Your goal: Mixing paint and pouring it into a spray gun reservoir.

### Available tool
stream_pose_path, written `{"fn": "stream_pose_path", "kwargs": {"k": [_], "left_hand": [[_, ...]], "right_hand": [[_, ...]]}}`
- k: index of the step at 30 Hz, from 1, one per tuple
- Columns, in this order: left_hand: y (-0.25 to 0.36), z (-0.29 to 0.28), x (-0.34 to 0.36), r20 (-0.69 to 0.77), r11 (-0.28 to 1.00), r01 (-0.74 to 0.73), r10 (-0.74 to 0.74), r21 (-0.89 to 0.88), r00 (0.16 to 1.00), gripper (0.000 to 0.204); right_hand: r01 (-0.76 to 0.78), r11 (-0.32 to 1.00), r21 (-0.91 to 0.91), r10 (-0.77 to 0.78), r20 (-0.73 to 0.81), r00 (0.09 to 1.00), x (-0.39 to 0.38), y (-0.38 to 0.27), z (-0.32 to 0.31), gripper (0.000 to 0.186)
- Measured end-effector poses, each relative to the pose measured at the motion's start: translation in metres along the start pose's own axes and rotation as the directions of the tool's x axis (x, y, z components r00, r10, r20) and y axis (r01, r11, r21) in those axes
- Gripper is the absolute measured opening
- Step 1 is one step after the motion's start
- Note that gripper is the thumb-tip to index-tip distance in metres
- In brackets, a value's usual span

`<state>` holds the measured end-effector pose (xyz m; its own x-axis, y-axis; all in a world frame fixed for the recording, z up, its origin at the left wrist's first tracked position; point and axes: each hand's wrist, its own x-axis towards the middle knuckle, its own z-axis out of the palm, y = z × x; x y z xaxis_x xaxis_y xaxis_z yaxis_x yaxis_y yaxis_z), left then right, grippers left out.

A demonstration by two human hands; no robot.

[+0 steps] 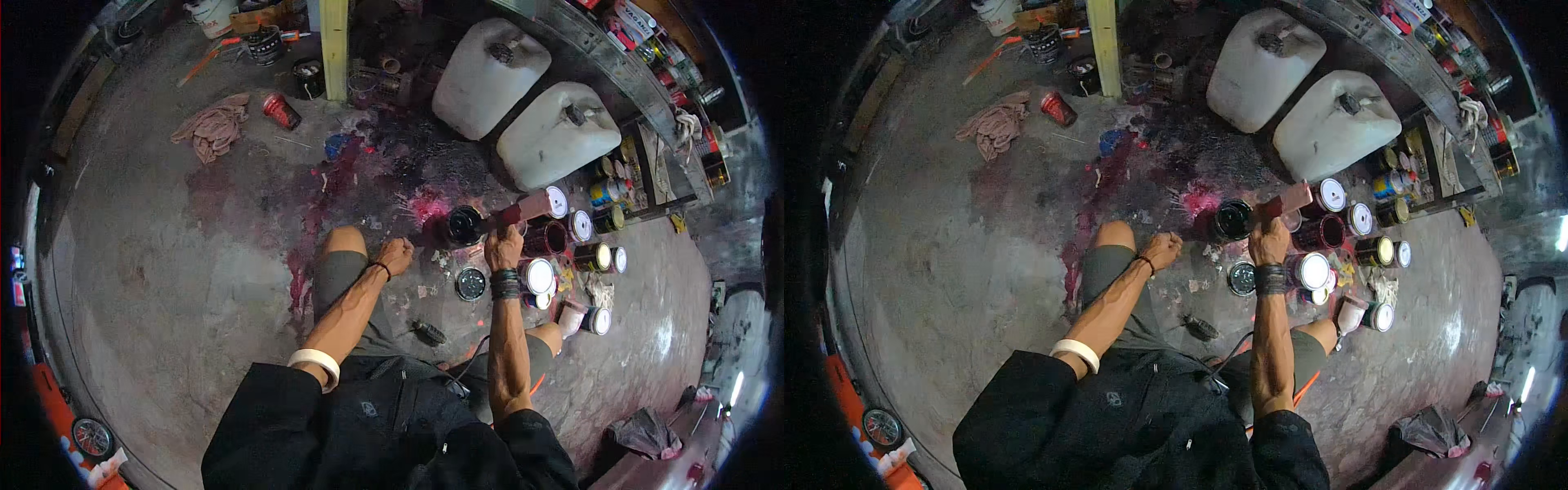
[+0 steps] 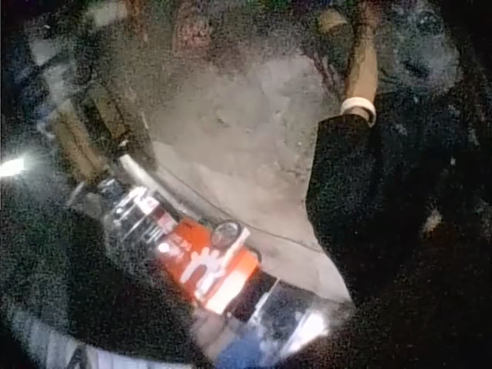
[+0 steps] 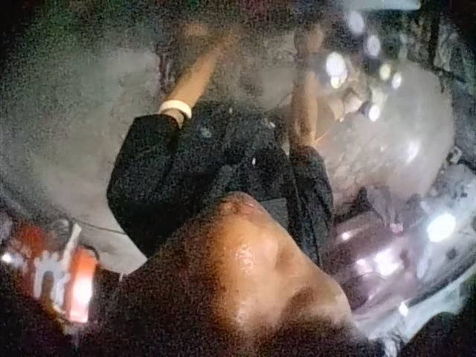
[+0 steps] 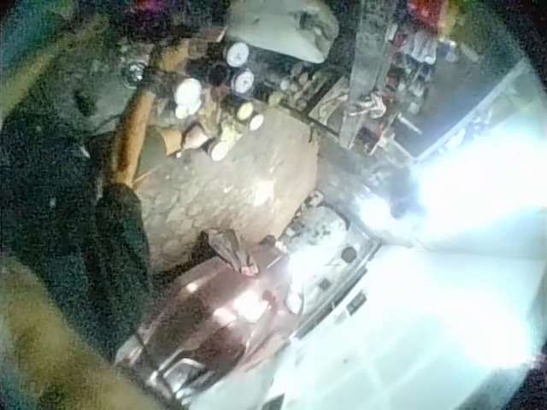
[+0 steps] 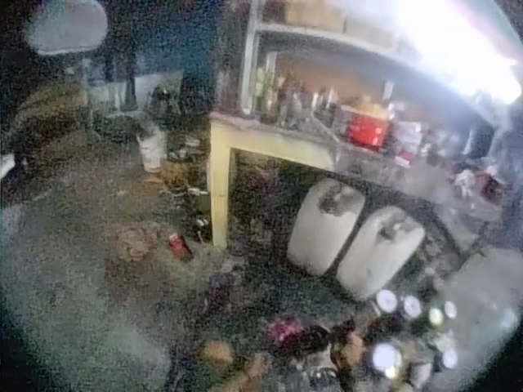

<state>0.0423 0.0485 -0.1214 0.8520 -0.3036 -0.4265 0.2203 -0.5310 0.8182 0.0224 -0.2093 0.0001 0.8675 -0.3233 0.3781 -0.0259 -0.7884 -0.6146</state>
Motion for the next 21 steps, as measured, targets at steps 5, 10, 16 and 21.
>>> {"fn": "stream_pose_path", "kwargs": {"k": [5,10,16,21], "left_hand": [[-0.002,0.001,0.002,0.035,1.0,-0.003,0.003,0.004,0.999,0.022],[-0.001,-0.001,-0.004,-0.029,0.998,-0.06,0.061,0.024,0.998,0.019],[-0.003,0.004,0.001,0.031,0.999,-0.032,0.031,0.026,0.999,0.021],[-0.013,0.007,0.007,-0.035,0.999,-0.03,0.029,-0.036,0.999,0.021]], "right_hand": [[-0.123,0.984,0.125,0.127,-0.023,0.992,-0.001,-0.006,0.004,0.024],[-0.122,0.988,-0.096,0.123,0.005,0.992,-0.001,0.001,0.0,0.024],[-0.051,0.998,0.029,0.051,-0.001,0.999,-0.001,0.001,0.002,0.02],[0.023,0.998,0.059,-0.016,-0.117,0.993,0.0,-0.008,0.001,0.017]]}}
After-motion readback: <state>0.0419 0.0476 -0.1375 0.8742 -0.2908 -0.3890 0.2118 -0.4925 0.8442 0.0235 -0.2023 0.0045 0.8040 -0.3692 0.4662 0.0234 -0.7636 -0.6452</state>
